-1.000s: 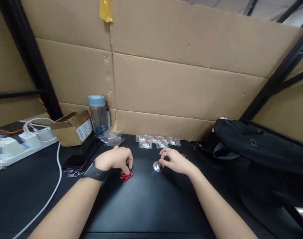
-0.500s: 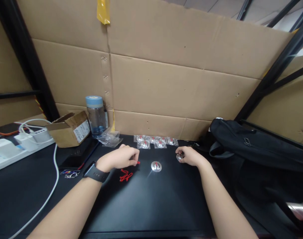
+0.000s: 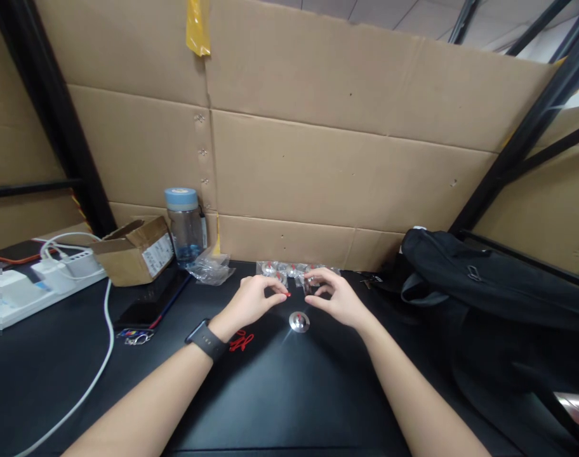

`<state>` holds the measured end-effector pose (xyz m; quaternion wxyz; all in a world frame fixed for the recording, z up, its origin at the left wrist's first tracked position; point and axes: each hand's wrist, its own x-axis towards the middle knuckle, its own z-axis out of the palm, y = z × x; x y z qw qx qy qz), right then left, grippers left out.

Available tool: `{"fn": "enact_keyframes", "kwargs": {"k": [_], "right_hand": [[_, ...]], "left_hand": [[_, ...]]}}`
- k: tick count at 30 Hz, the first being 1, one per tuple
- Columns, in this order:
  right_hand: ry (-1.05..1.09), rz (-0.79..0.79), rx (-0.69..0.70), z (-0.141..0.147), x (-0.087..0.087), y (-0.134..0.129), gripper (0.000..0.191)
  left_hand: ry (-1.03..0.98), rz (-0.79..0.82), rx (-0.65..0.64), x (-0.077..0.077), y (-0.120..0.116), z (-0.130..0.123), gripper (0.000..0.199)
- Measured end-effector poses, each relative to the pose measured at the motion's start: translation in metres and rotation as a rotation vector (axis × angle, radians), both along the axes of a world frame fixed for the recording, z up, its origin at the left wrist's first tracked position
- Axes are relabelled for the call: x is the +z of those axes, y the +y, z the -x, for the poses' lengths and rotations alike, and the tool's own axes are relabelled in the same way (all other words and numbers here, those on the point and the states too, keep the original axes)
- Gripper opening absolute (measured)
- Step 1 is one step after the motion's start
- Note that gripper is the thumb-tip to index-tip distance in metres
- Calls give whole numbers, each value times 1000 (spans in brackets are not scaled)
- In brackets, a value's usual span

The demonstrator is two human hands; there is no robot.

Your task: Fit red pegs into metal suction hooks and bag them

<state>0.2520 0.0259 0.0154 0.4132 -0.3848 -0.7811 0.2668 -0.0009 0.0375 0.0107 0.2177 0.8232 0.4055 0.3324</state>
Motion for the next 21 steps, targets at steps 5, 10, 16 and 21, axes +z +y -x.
{"fn": "enact_keyframes", "kwargs": {"k": [5, 10, 16, 21], "right_hand": [[175, 20, 46, 38, -10, -11, 44], [216, 26, 26, 45, -13, -13, 45], [244, 55, 18, 46, -14, -13, 44], [275, 107, -17, 46, -16, -10, 45]], "left_hand": [[-132, -79, 12, -3, -1, -7, 12], [-134, -104, 45, -3, -4, -9, 9], [-109, -118, 99, -2, -8, -9, 9], [-57, -176, 122, -2, -11, -13, 12]]}}
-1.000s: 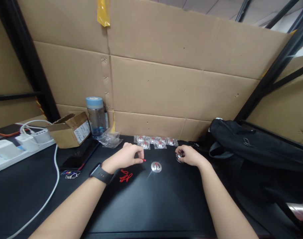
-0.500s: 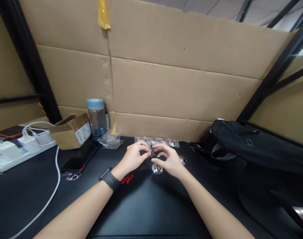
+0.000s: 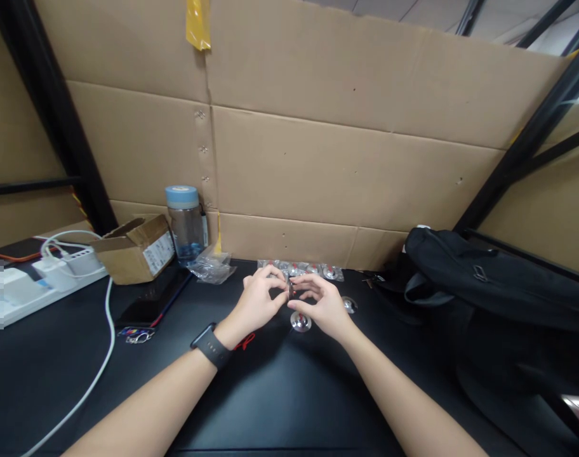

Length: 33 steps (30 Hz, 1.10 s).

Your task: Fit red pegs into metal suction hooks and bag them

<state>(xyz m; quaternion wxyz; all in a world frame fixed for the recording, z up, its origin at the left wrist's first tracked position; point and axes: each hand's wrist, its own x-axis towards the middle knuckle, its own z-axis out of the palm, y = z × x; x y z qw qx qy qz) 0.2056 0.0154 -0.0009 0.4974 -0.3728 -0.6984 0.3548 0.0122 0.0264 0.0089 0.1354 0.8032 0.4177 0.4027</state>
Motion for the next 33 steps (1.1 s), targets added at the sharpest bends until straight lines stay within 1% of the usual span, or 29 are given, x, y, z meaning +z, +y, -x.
{"fn": "enact_keyframes", "kwargs": {"k": [5, 7, 11, 14, 19, 24, 27, 30, 33], "right_hand": [[112, 102, 28, -1, -4, 4, 46], [140, 150, 42, -1, -7, 5, 44], [124, 238, 20, -2, -10, 8, 36], [126, 249, 48, -4, -9, 10, 34], [108, 223, 67, -8, -4, 11, 37], [26, 196, 28, -10, -9, 11, 32], [-47, 127, -6, -11, -12, 12, 23], [-167, 45, -37, -10, -10, 10, 16], [-320, -91, -65, -8, -5, 6, 10]], "left_hand": [[28, -16, 18, -1, -3, -2, 14], [60, -53, 29, -1, -4, -2, 14], [135, -151, 42, -2, -6, -3, 14], [148, -157, 68, -2, -6, -4, 13], [134, -138, 115, -2, -2, -3, 14], [124, -144, 102, -5, -3, -5, 14], [121, -136, 90, -6, -5, -7, 13], [130, -115, 79, -4, -5, -6, 13], [99, -27, 70, 2, -3, 1, 19]]}}
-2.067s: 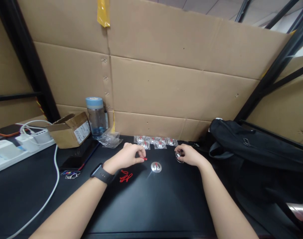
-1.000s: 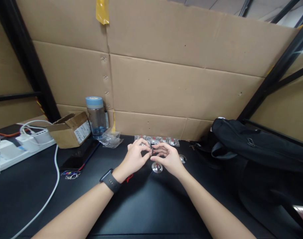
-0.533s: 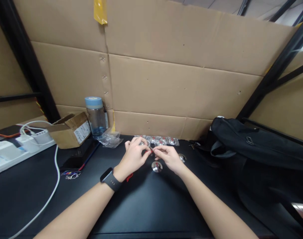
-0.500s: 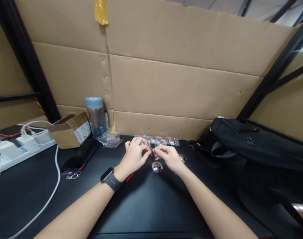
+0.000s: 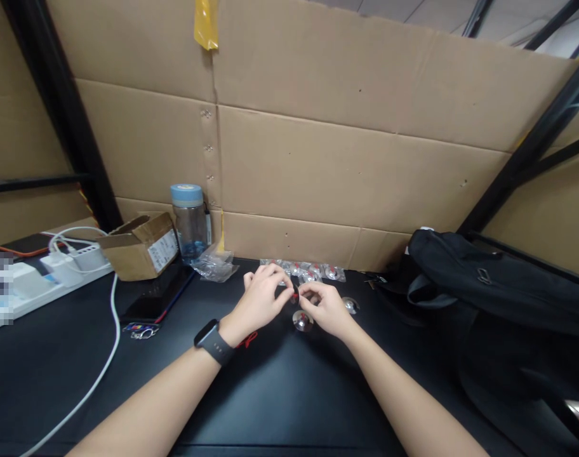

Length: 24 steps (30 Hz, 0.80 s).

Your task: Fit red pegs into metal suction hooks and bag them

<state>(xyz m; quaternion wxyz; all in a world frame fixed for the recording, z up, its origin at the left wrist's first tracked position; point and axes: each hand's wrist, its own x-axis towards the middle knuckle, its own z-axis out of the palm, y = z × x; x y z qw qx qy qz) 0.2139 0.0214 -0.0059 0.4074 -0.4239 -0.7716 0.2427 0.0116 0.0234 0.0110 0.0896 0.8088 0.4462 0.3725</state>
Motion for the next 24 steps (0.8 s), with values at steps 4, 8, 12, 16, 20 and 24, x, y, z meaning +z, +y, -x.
{"fn": "enact_keyframes", "kwargs": {"k": [4, 8, 12, 16, 20, 24], "right_hand": [[-170, -161, 47, 1, 6, -4, 9], [-247, -235, 37, 1, 5, -5, 7], [-302, -276, 29, 3, 2, -6, 7], [-362, -345, 38, 5, 3, -6, 8], [-378, -405, 14, 0, 10, -6, 11], [-347, -375, 15, -6, 12, -4, 11]], "left_hand": [[-7, 219, -198, 7, 5, 12, 30], [70, 331, -342, 4, 8, 15, 27], [92, 344, -319, 0, 8, 12, 24], [157, 299, -278, 1, 5, 8, 21], [203, 241, -229, 4, 1, 8, 20], [209, 192, -248, 3, 1, 11, 21]]}}
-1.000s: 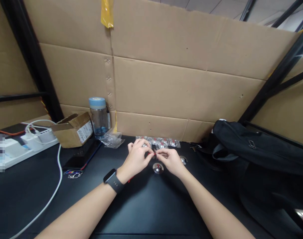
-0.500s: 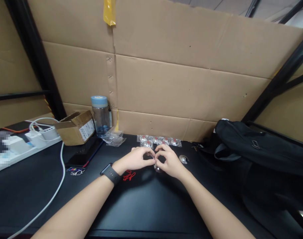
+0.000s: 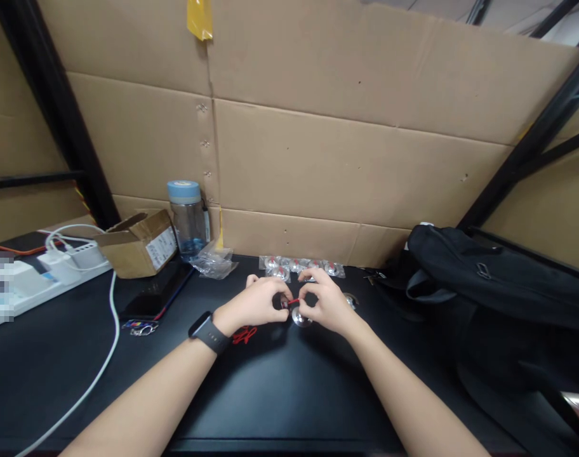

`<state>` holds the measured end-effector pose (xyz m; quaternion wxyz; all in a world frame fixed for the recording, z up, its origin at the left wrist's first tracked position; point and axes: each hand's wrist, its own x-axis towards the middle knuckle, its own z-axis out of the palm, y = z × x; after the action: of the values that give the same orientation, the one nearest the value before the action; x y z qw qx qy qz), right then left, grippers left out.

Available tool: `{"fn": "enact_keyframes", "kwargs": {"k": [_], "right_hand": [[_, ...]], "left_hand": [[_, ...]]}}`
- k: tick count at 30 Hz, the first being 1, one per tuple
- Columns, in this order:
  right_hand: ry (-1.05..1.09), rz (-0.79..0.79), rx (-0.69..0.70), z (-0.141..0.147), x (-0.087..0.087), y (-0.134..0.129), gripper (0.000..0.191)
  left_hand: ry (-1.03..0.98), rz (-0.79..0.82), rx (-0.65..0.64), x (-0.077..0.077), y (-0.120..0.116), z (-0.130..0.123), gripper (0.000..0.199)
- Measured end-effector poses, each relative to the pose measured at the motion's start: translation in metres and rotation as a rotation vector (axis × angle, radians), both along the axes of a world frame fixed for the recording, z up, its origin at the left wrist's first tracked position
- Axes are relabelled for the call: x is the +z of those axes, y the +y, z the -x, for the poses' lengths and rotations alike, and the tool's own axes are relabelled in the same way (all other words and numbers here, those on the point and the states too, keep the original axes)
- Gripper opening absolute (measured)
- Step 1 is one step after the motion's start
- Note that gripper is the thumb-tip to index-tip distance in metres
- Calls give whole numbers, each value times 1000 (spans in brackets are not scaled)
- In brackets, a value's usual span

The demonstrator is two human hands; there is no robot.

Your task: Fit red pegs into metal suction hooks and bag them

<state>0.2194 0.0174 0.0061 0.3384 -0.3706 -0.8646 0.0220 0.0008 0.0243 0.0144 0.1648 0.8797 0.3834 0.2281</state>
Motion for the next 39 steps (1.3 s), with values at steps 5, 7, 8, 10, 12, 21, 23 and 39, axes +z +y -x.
{"fn": "enact_keyframes", "kwargs": {"k": [5, 7, 8, 10, 12, 21, 23, 39], "right_hand": [[25, 107, 41, 7, -14, 4, 7], [13, 134, 44, 8, -17, 5, 5], [-1, 150, 43, 7, -16, 5, 4], [-34, 181, 23, -1, -11, 6, 9], [-81, 230, -1, -13, -3, 7, 15], [-327, 466, -55, -54, 10, 12, 42], [-367, 447, -176, -64, 7, 16, 46], [-375, 597, -438, -120, 8, 29, 49]], "left_hand": [[20, -27, 35, -11, 5, 0, 10], [33, -37, 51, -17, 9, 0, 10], [40, -45, 56, -19, 11, 0, 11], [49, -66, 77, -23, 14, 2, 10], [57, -79, 96, -26, 16, 3, 10], [179, -146, 161, -10, 28, 34, 21], [230, -194, 301, -7, 37, 54, 22], [295, -32, 288, -29, 68, 84, 26]]}}
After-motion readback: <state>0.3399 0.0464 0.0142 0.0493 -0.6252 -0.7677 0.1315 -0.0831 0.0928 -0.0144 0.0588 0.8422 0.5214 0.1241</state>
